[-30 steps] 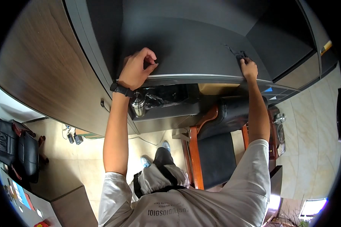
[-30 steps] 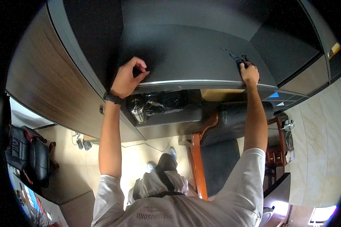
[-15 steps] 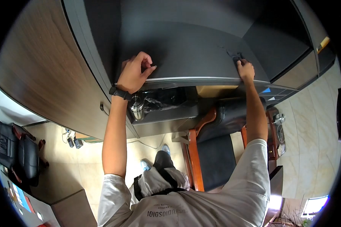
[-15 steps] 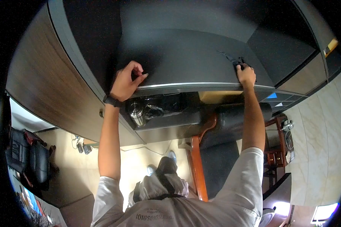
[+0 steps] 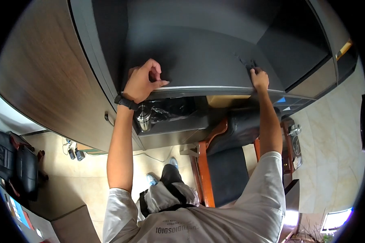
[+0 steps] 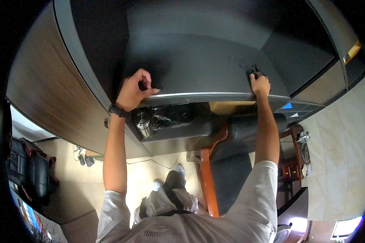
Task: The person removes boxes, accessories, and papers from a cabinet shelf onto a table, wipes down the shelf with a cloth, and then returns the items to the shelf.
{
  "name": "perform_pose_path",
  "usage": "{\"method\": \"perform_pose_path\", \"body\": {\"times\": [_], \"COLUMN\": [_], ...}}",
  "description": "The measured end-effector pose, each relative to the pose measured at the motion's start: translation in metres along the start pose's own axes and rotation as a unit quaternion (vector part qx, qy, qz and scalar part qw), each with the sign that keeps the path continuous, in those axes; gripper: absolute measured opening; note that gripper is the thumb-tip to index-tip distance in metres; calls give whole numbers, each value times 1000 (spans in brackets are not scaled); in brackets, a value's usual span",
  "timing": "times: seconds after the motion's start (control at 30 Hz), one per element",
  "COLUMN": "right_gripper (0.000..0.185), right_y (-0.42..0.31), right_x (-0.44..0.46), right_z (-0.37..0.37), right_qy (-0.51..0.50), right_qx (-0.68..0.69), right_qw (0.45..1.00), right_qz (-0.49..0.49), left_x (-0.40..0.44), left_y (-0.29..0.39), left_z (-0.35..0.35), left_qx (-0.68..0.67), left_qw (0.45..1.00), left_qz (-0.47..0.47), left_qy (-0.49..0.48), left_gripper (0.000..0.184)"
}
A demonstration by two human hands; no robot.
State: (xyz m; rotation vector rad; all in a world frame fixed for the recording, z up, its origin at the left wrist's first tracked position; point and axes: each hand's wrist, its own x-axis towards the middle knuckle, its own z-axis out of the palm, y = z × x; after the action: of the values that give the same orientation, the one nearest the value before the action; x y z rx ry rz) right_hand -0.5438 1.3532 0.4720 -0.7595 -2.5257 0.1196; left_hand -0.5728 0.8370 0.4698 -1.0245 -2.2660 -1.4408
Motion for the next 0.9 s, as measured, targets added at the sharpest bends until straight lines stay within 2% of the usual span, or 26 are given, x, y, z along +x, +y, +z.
{"method": "perform_pose_path", "body": {"times": [0.13,0.2,0.23,0.27,0.33,0.4,0.47,0.63,0.67,0.8,0.9], "right_gripper": [59,72,81,81,73,69,64,53,53,50,51], "right_y": [2,-7,-17,-19,-8,1,0,7,-7,-67,-128], "right_x": [-1,-15,-18,-15,0,9,5,19,17,-1,-26], "right_z": [4,7,-5,-8,-1,4,0,16,14,13,16], "right_qy": [10,148,63,66,-23,-67,-47,-40,-49,-73,-44], "right_qx": [14,-150,-106,-106,-72,-40,6,13,-26,-24,62], "right_qw": [999,977,988,988,994,995,999,999,998,996,988], "right_qz": [-37,28,91,86,79,66,-3,-22,7,-41,-138], "left_x": [-1,-2,-3,-3,-3,-4,-4,-8,-9,-9,-9], "left_y": [-1,0,2,3,4,2,4,4,3,0,1], "left_z": [1,0,0,-1,-3,-2,-5,-8,-7,-4,-5], "left_qx": [-16,-16,-17,-22,-33,-37,-67,-52,-49,-77,-95], "left_qw": [1000,1000,1000,1000,999,999,997,997,997,993,990], "left_qz": [-1,-5,-6,-4,7,13,30,45,47,64,74], "left_qy": [3,7,11,10,11,21,30,25,32,65,77], "left_gripper": [40,40,40,40,41,43,44,40,39,34,31]}}
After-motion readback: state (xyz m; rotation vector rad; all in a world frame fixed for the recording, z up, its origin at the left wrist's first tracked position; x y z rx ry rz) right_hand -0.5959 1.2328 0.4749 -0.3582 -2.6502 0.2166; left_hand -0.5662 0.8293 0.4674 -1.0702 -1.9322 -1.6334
